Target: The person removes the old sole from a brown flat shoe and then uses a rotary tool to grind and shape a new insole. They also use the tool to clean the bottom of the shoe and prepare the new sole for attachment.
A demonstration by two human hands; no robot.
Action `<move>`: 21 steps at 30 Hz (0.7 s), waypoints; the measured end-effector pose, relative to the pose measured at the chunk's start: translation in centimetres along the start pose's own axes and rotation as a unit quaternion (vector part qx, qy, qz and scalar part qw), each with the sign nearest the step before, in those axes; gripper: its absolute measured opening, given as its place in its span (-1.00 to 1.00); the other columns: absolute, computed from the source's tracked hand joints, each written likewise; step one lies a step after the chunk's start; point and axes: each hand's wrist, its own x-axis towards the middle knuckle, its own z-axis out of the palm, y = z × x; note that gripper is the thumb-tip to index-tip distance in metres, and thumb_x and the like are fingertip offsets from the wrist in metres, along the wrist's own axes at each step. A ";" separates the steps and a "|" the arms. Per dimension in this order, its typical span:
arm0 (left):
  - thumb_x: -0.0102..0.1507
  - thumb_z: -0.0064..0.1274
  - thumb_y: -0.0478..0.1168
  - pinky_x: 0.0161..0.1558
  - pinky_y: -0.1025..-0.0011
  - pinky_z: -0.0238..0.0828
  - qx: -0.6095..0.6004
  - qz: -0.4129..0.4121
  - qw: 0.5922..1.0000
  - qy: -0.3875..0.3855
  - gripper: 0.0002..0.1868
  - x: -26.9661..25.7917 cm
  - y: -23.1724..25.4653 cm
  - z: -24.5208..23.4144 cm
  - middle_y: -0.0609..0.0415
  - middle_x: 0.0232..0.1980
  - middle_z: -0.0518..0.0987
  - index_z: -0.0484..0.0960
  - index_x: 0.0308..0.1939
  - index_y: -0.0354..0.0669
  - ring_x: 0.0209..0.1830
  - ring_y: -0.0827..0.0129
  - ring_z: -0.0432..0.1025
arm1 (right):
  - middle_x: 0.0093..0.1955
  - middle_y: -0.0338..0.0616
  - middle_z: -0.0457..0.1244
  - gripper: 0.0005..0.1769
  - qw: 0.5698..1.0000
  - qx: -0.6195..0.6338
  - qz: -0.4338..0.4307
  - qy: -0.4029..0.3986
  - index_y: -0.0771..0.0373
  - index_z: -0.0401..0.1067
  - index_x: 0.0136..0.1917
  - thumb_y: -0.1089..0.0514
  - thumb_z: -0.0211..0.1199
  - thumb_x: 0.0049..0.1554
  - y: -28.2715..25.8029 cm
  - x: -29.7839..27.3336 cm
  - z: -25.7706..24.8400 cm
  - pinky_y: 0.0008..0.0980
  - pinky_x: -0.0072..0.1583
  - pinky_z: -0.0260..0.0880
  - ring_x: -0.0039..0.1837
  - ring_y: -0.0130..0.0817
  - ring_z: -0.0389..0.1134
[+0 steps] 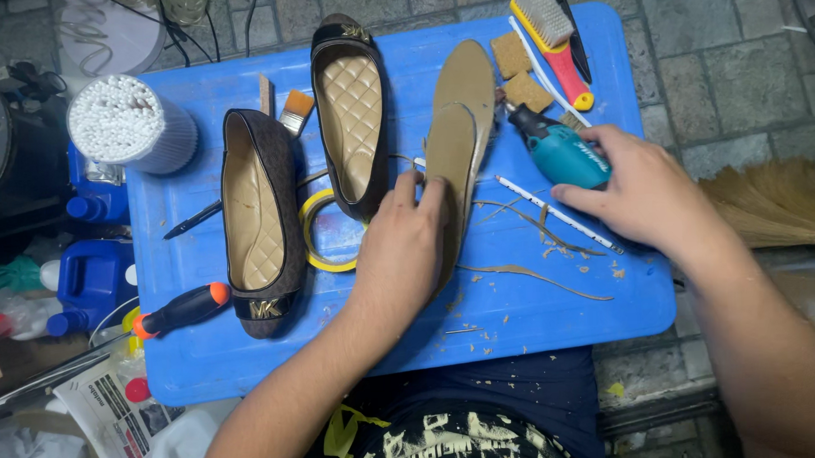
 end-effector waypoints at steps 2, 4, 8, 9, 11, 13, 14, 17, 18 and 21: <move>0.10 0.11 -0.40 0.05 0.11 0.46 0.025 0.068 0.994 0.088 -0.56 -0.4 0.7 -0.8 -0.33 0.14 0.48 0.44 0.06 -0.34 0.06 -0.18 0.50 | 0.00 0.09 0.36 -0.25 0.997 0.077 0.014 -0.011 0.30 0.36 0.35 -0.04 0.45 -0.03 1.4 -0.6 -1.0 -0.07 0.04 0.43 0.03 -0.03 0.43; 0.18 0.16 -0.35 0.09 0.15 0.48 -0.062 0.079 0.991 0.083 -0.66 -0.7 1.7 -0.9 -0.23 0.11 0.53 0.50 0.02 -0.29 0.09 -0.10 0.52 | -0.03 0.10 0.36 -0.37 0.980 0.185 0.061 -0.034 0.30 0.35 0.32 0.03 0.40 0.04 2.7 -1.1 -1.9 -0.09 -0.04 0.44 -0.04 -0.06 0.44; 0.32 0.21 -0.10 -0.01 0.37 0.62 -0.406 -0.008 0.909 -0.097 -0.60 -1.2 5.3 1.2 -0.09 0.03 0.65 0.55 0.13 -0.25 -0.05 0.24 0.64 | -0.01 -0.03 0.35 -0.60 0.871 0.479 0.107 -0.028 0.24 0.32 0.18 0.13 0.32 0.11 2.9 -1.6 -3.0 -0.20 -0.13 0.51 -0.06 -0.23 0.44; 0.28 0.23 -0.09 -0.07 0.35 0.60 -0.434 -0.006 0.896 -0.089 -0.51 -1.3 6.3 1.9 -0.13 0.03 0.62 0.48 0.17 -0.29 -0.07 0.22 0.61 | 0.01 -0.14 0.35 -0.63 0.827 0.554 0.092 -0.012 0.21 0.32 0.15 0.16 0.29 0.08 2.5 -1.7 -2.8 -0.27 -0.12 0.54 -0.03 -0.34 0.44; 0.20 0.25 -0.07 -0.18 0.33 0.58 -0.493 0.000 0.867 -0.074 -0.32 -1.3 8.1 3.3 -0.21 0.02 0.55 0.34 0.25 -0.38 -0.09 0.17 0.55 | -0.01 -0.07 0.35 -0.67 0.786 0.613 0.086 -0.004 0.27 0.33 0.15 0.12 0.25 0.14 1.3 -1.8 -1.4 -0.26 -0.04 0.53 -0.05 -0.29 0.43; 0.24 0.26 0.00 -0.17 0.39 0.60 -0.507 -0.062 0.856 -0.086 -0.32 -1.0 8.4 4.2 -0.12 -0.05 0.62 0.30 0.22 -0.34 -0.15 0.28 0.60 | -0.04 -0.03 0.35 -0.66 0.744 0.661 0.092 0.003 0.34 0.34 0.12 0.05 0.20 0.21 0.1 -1.5 0.1 -0.24 0.00 0.53 -0.07 -0.26 0.42; 0.26 0.26 0.04 -0.17 0.42 0.62 -0.512 -0.095 0.848 -0.094 -0.32 -1.0 8.4 4.5 -0.07 -0.08 0.65 0.28 0.20 -0.32 -0.17 0.33 0.63 | -0.06 -0.02 0.34 -0.63 0.722 0.684 0.104 0.007 0.37 0.35 0.10 -0.01 0.18 0.25 -0.5 -1.3 1.1 -0.23 -0.01 0.53 -0.08 -0.25 0.42; 0.19 0.29 0.03 -0.27 0.42 0.60 -0.506 -0.101 0.850 -0.107 -0.31 -1.0 6.8 4.6 -0.06 -0.05 0.64 0.28 0.15 -0.33 -0.28 0.32 0.64 | -0.10 -0.01 0.32 -0.49 0.685 0.720 0.112 0.017 0.38 0.31 0.13 -0.17 0.11 0.33 -1.2 -1.1 2.6 -0.19 -0.03 0.52 -0.11 -0.23 0.41; 0.15 0.32 0.04 -0.28 0.40 0.61 -0.497 -0.095 0.857 -0.095 -0.29 -0.9 6.7 4.6 -0.08 -0.07 0.63 0.28 0.10 -0.34 -0.26 0.28 0.63 | -0.10 -0.01 0.31 -0.45 0.676 0.728 0.109 0.021 0.37 0.28 0.15 -0.22 0.09 0.35 -1.5 -1.2 3.0 -0.18 -0.04 0.52 -0.12 -0.22 0.40; 0.07 0.37 0.08 -0.29 0.32 0.59 -0.438 -0.099 0.885 -0.122 -0.24 -0.2 6.6 3.8 -0.14 -0.17 0.63 0.29 0.03 -0.35 -0.25 0.16 0.61 | -0.15 -0.05 0.30 -0.44 0.683 0.724 0.095 0.020 0.22 0.24 0.41 -0.18 0.08 0.33 -2.5 -1.5 3.6 -0.25 -0.08 0.48 -0.16 -0.27 0.37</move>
